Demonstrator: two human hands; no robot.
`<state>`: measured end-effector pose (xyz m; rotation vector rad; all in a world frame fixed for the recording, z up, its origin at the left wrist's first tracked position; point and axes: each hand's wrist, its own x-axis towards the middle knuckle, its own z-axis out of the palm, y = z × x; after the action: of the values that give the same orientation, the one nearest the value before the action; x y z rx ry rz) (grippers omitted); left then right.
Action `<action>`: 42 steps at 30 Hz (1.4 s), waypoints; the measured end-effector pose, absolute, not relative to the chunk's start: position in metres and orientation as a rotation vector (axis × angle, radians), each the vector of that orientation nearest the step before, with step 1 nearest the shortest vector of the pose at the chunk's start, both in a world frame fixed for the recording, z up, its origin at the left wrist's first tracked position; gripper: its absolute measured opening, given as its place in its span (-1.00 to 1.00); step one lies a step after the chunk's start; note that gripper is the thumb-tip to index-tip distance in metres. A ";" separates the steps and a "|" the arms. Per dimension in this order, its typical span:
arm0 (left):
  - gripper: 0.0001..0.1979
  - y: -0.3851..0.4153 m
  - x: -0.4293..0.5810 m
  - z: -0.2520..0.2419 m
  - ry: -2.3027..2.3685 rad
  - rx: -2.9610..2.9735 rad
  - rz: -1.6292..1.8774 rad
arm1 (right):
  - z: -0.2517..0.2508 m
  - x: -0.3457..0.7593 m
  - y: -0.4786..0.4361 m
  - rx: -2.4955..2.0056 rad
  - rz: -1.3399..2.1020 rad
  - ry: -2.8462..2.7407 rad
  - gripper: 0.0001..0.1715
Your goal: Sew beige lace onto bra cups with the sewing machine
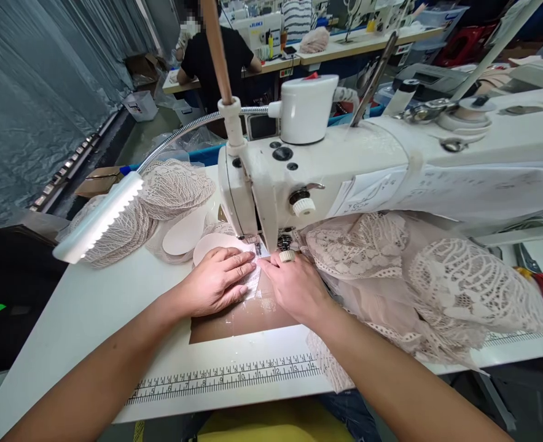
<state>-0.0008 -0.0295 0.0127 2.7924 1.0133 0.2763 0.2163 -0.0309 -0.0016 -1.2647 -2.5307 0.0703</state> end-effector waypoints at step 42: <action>-0.69 -0.029 -0.008 0.010 0.727 2.730 0.367 | -0.006 0.232 -0.034 -0.684 0.224 -2.591 -0.69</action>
<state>-0.0076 -0.0285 0.0103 2.7298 0.7272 0.3671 0.2325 -0.0345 -0.0061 -0.6837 -2.5914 0.2241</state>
